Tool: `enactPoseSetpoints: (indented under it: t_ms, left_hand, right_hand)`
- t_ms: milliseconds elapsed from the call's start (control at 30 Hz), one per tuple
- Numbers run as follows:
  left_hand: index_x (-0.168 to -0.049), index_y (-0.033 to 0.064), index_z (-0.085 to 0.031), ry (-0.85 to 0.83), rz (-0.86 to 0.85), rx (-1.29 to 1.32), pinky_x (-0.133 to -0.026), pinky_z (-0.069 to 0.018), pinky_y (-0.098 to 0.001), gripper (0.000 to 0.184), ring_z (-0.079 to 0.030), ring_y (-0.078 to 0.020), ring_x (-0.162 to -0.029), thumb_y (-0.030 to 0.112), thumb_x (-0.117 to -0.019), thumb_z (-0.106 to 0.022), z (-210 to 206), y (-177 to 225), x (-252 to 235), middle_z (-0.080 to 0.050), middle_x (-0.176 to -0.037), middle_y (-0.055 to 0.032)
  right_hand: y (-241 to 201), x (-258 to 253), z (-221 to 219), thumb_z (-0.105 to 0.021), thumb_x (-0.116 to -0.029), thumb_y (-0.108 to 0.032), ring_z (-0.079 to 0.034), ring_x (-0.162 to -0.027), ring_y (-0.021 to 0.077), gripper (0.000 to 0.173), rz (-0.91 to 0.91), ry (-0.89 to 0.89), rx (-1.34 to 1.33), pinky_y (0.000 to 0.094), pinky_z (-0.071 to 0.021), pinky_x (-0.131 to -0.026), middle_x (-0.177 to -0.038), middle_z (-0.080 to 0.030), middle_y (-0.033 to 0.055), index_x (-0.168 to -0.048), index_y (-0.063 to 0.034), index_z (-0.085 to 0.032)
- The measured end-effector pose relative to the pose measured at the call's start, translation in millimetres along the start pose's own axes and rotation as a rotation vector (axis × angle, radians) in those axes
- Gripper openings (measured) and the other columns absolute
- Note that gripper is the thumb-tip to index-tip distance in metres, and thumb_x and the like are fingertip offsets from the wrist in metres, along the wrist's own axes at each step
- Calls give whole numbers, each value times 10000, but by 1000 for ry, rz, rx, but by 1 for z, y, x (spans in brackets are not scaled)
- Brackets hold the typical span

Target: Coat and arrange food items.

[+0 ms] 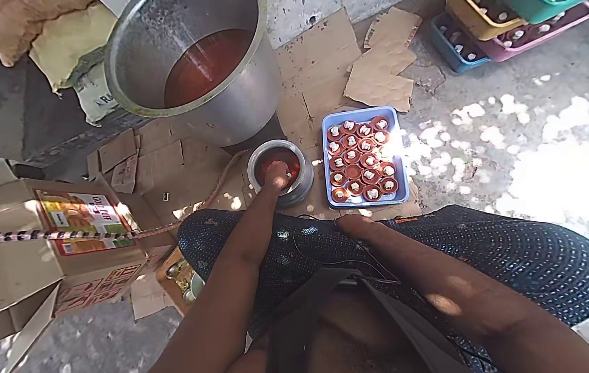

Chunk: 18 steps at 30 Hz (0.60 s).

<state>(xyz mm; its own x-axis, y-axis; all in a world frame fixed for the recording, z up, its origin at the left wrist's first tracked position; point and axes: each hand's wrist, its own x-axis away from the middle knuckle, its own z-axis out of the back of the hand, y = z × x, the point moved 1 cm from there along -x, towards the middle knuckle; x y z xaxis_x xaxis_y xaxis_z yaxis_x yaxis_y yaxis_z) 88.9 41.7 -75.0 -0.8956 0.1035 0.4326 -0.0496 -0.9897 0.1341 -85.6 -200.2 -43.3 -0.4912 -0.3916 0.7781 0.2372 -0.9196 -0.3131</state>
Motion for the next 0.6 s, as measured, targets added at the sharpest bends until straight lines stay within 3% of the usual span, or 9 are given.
enactPoseSetpoints:
  t_ms: [233,367,600]
  left_hand:
    - [-1109,107,-761,153,52,135,-967,-546,-614,230,-676,-360,-1158,194,-897,-741,23,1,8,-729,-1173,-162]
    - [-1134,97,-753,234,58,186,-1011,-527,-595,233,-663,-345,-1187,179,-919,-717,32,2,12,-723,-1198,-147]
    - [-1119,110,-761,160,70,111,-978,-543,-596,236,-669,-348,-1177,186,-897,-735,21,2,12,-725,-1197,-150]
  right_hand:
    - [-1,1,0,-463,-1088,-171,-628,-1183,512,304,-6,-6,0,709,-501,-909,-1250,-642,317,-1241,44,-613]
    - [1,0,-2,-487,-1084,-192,-628,-1184,512,309,-3,5,-10,714,-498,-917,-1252,-646,312,-1239,38,-624]
    - [1,-1,-3,-507,-1077,-186,-630,-1176,513,297,8,9,-14,719,-499,-911,-1239,-650,312,-1222,42,-630]
